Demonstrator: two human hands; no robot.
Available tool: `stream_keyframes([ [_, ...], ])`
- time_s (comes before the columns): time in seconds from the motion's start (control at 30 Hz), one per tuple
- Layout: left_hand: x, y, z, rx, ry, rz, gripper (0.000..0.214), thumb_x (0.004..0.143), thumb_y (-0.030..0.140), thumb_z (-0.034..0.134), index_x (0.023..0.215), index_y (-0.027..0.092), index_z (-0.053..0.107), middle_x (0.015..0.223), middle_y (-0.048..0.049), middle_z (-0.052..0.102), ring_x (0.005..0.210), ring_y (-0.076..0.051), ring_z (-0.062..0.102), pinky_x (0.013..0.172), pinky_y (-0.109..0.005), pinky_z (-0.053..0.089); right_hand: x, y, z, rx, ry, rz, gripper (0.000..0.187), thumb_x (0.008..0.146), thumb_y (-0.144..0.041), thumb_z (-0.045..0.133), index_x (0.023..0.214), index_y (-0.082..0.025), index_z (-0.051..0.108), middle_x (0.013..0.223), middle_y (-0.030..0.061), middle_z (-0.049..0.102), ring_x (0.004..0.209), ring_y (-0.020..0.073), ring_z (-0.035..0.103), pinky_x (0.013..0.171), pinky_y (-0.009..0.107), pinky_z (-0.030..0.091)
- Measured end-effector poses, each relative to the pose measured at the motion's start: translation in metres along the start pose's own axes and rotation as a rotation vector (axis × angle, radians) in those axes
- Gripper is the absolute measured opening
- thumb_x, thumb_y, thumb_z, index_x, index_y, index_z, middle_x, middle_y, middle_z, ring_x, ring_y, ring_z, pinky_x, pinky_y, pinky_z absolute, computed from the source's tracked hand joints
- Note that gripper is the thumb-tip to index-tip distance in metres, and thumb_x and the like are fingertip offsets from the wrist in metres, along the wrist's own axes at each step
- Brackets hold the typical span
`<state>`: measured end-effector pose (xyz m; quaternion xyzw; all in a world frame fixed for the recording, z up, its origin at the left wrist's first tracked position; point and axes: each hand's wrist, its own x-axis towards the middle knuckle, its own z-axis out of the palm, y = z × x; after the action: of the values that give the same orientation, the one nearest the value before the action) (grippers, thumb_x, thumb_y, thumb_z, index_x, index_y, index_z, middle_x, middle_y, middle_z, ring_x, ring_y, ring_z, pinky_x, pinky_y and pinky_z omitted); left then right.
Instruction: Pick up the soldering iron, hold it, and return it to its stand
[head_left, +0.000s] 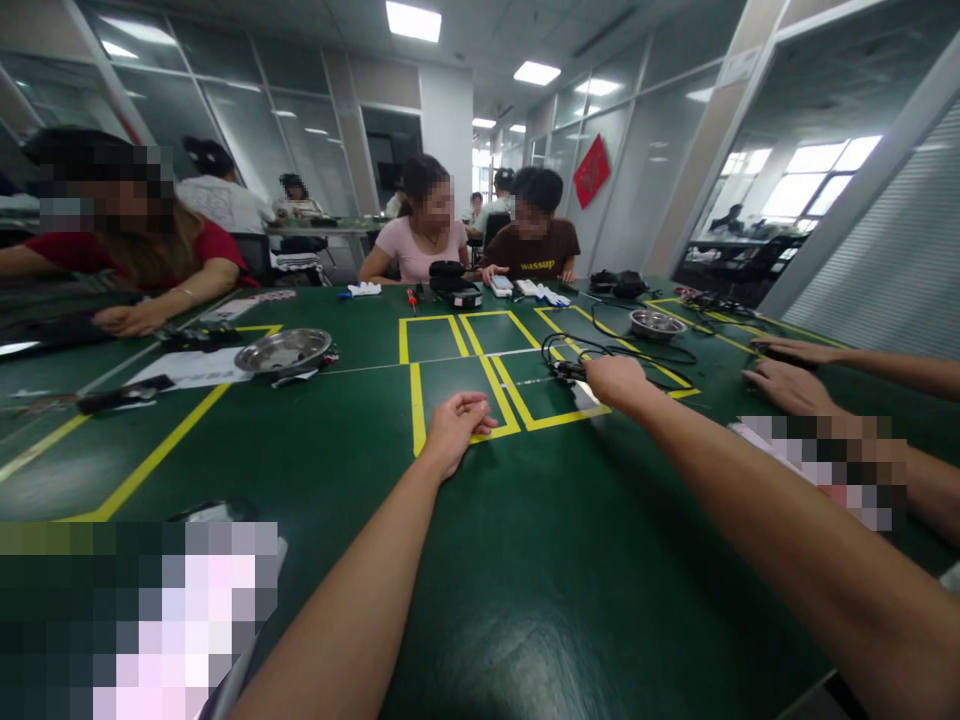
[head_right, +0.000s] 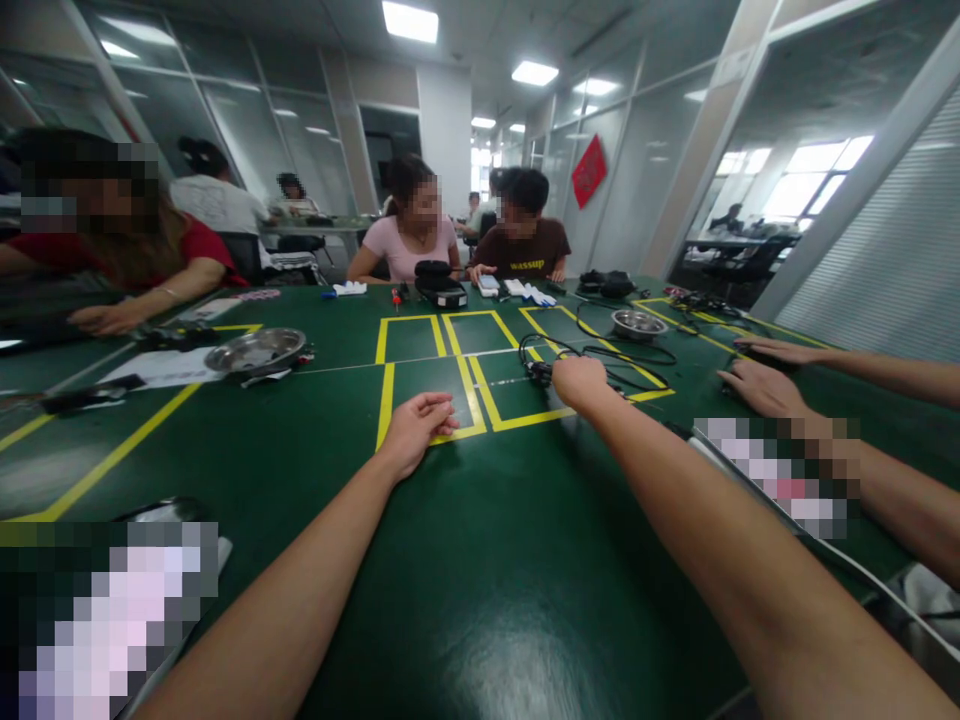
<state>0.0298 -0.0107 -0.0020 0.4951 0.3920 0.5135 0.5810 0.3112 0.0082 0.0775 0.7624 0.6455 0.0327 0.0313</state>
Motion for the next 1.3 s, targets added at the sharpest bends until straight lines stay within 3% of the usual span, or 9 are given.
stream_keyframes([
  [0.13, 0.0, -0.002, -0.001, 0.052, 0.014, 0.049, 0.026, 0.078, 0.013, 0.07, 0.102, 0.012, 0.062, 0.081, -0.0035, 0.064, 0.061, -0.01, 0.065, 0.055, -0.02, 0.051, 0.0, 0.005, -0.005, 0.075, -0.024, 0.01, 0.027, 0.084, -0.024, 0.061, 0.108, -0.012, 0.067, 0.113, 0.0228, 0.066, 0.103, 0.0333, 0.064, 0.083, 0.04, 0.048],
  [0.23, 0.0, -0.003, 0.0, 0.053, -0.019, 0.045, 0.024, 0.078, 0.013, 0.069, 0.101, 0.011, 0.061, 0.075, -0.0031, 0.064, 0.061, -0.011, 0.065, 0.058, -0.022, 0.053, -0.01, -0.002, 0.0, 0.244, -0.073, -0.009, 0.029, 0.086, -0.033, 0.063, 0.108, -0.014, 0.064, 0.096, 0.0146, 0.069, 0.076, 0.0218, 0.068, 0.066, 0.029, 0.051],
  [0.33, 0.004, -0.003, 0.0, -0.018, 0.036, 0.0, 0.02, 0.08, 0.011, 0.067, 0.098, 0.01, 0.059, 0.077, -0.0049, 0.065, 0.064, -0.012, 0.067, 0.064, -0.024, 0.055, -0.027, -0.022, 0.009, 0.829, -0.23, -0.039, 0.025, 0.085, -0.035, 0.065, 0.1, -0.016, 0.059, 0.074, 0.0055, 0.065, 0.051, 0.013, 0.059, 0.049, 0.025, 0.048],
  [0.4, 0.007, -0.001, -0.004, -0.073, 0.097, -0.024, 0.015, 0.082, 0.013, 0.065, 0.096, 0.01, 0.058, 0.083, -0.0072, 0.066, 0.067, -0.013, 0.069, 0.067, -0.026, 0.056, -0.04, -0.042, 0.015, 1.267, -0.364, -0.074, 0.027, 0.081, -0.033, 0.07, 0.096, -0.017, 0.055, 0.068, 0.0021, 0.06, 0.046, 0.0115, 0.054, 0.044, 0.025, 0.047],
  [0.53, 0.012, 0.009, -0.019, -0.127, 0.218, -0.031, 0.019, 0.088, 0.029, 0.062, 0.094, 0.011, 0.057, 0.093, -0.0116, 0.065, 0.072, -0.016, 0.07, 0.07, -0.031, 0.057, -0.065, -0.087, 0.028, 1.656, -0.569, -0.197, 0.031, 0.079, -0.034, 0.073, 0.096, -0.018, 0.052, 0.067, 0.0002, 0.059, 0.048, 0.011, 0.055, 0.043, 0.025, 0.05],
  [0.63, 0.011, 0.015, -0.027, -0.232, 0.161, -0.067, 0.033, 0.09, 0.043, 0.057, 0.096, 0.01, 0.057, 0.092, -0.0145, 0.068, 0.078, -0.021, 0.071, 0.076, -0.037, 0.058, -0.076, -0.11, 0.038, 1.735, -0.637, -0.287, 0.035, 0.079, -0.036, 0.074, 0.099, -0.018, 0.052, 0.068, 0.0001, 0.06, 0.048, 0.0115, 0.057, 0.044, 0.026, 0.052],
  [0.83, 0.008, 0.012, -0.022, -0.043, -0.038, -0.085, 0.027, 0.081, 0.033, 0.071, 0.09, 0.008, 0.064, 0.088, -0.0137, 0.071, 0.077, -0.017, 0.07, 0.078, -0.03, 0.057, -0.085, -0.109, 0.051, 1.845, -0.581, -0.328, 0.037, 0.081, -0.04, 0.071, 0.103, -0.019, 0.05, 0.067, -0.0026, 0.059, 0.046, 0.0102, 0.055, 0.04, 0.023, 0.049],
  [1.13, 0.003, 0.018, -0.02, -0.161, 0.015, -0.077, 0.018, 0.076, 0.023, 0.072, 0.084, 0.01, 0.063, 0.082, -0.0091, 0.07, 0.077, -0.017, 0.07, 0.075, -0.03, 0.056, -0.088, -0.105, 0.053, 1.905, -0.615, -0.377, 0.038, 0.078, -0.042, 0.073, 0.097, -0.02, 0.049, 0.067, -0.0033, 0.058, 0.046, 0.0098, 0.054, 0.041, 0.023, 0.048],
  [1.3, 0.002, 0.018, -0.022, -0.156, -0.017, -0.061, 0.021, 0.074, 0.027, 0.074, 0.08, 0.011, 0.062, 0.083, -0.0084, 0.07, 0.079, -0.018, 0.069, 0.073, -0.029, 0.055, -0.088, -0.104, 0.054, 1.952, -0.616, -0.36, 0.039, 0.078, -0.04, 0.073, 0.1, -0.02, 0.049, 0.067, -0.0035, 0.058, 0.045, 0.0091, 0.052, 0.04, 0.022, 0.046],
])
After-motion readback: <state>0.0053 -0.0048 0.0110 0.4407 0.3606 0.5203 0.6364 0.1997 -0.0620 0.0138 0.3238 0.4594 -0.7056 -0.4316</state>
